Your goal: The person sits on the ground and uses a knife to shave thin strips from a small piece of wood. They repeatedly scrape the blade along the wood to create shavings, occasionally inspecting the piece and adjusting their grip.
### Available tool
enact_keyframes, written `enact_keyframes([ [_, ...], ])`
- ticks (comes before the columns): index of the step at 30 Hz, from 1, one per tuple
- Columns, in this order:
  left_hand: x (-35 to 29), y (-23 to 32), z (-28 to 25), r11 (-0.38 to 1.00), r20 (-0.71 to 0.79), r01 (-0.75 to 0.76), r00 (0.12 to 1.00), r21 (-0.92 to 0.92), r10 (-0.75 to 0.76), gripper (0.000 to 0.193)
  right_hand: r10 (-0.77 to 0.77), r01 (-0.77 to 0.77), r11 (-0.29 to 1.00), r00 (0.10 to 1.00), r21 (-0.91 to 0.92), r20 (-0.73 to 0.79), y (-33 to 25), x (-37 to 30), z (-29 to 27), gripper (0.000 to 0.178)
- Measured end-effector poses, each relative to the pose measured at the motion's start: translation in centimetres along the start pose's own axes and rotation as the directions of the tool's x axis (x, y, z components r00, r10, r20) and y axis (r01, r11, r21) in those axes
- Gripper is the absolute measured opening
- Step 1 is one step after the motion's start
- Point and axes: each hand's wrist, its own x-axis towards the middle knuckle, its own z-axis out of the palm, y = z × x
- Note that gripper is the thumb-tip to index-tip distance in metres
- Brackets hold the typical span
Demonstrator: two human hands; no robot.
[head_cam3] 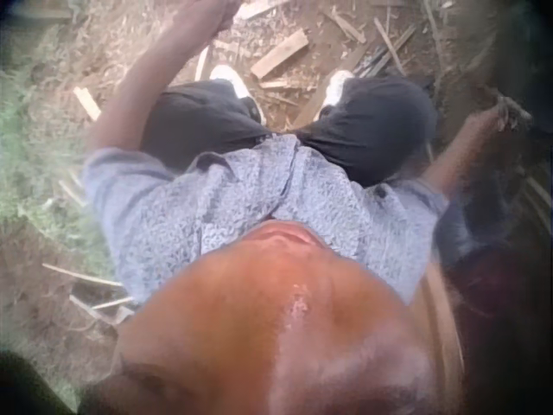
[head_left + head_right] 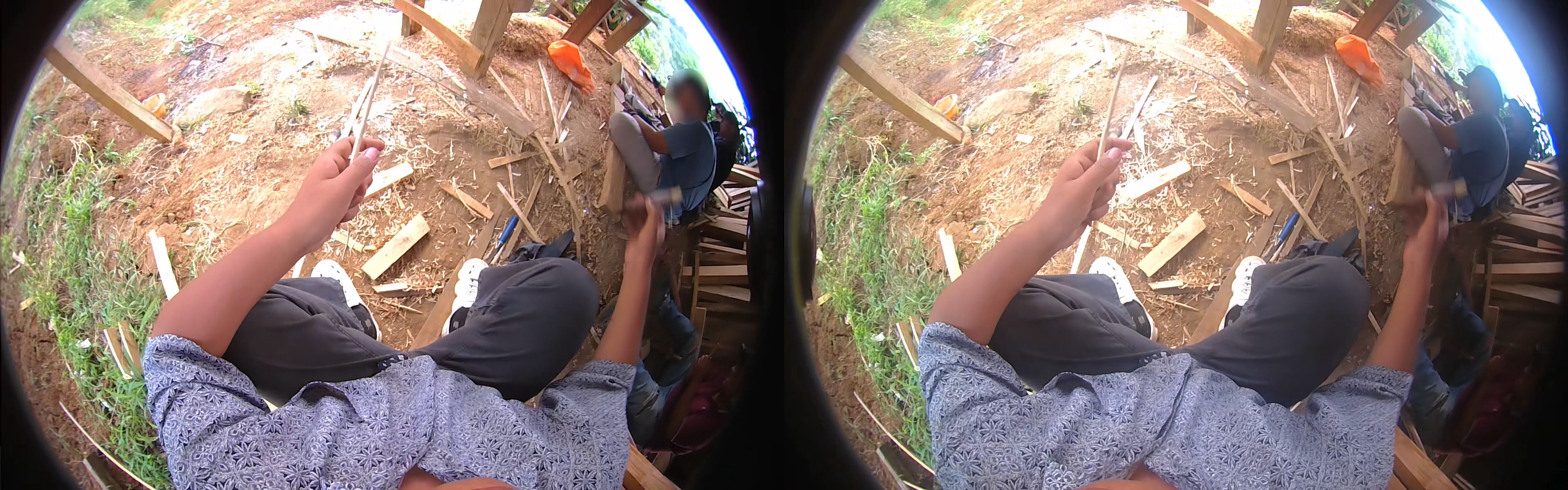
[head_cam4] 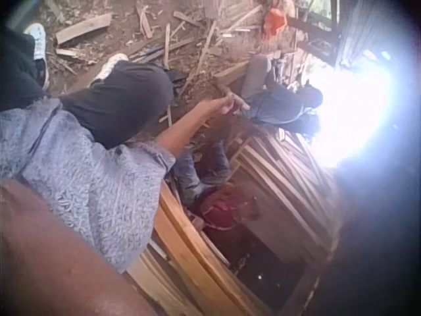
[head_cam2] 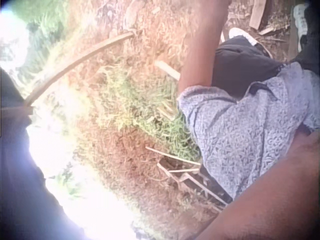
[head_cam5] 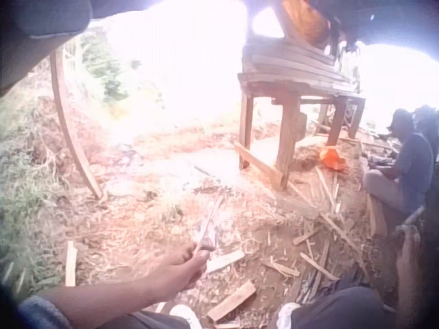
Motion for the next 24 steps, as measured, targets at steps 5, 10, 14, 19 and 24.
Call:
enact_keyframes([
  [5, -0.3, 1.2, 1.9, 0.989, 0.013, -0.063, 0.998, -0.132, 0.065, 0.039, 0.002, 0.224, 0.949, 0.698, -0.221, 0.716, -10.6, -9.6, 19.4, 0.029],
  [10, -1.0, 1.3, 2.9, 0.990, 0.078, -0.138, 0.988, 0.029, 0.136, 0.039, 0.141, 0.064, 0.981, 0.426, -0.186, 0.894, -7.1, -18.0, 26.0, 0.026],
  [14, 0.0, -0.1, 1.7, 0.978, -0.008, -0.168, 0.985, 0.122, 0.170, 0.037, 0.129, 0.177, 0.960, 0.403, -0.215, 0.906, -5.6, -19.5, 26.7, 0.027],
  [19, -0.2, 0.2, 1.5, 0.987, -0.048, -0.149, 0.987, 0.053, 0.151, 0.048, 0.122, 0.213, 0.952, 0.390, -0.218, 0.913, -5.1, -19.8, 28.2, 0.031],
  [24, 0.1, -0.1, 0.8, 0.987, -0.043, -0.160, 0.986, 0.022, 0.161, 0.042, -0.034, 0.335, 0.939, 0.323, -0.080, 0.946, -4.8, -20.0, 28.7, 0.036],
])
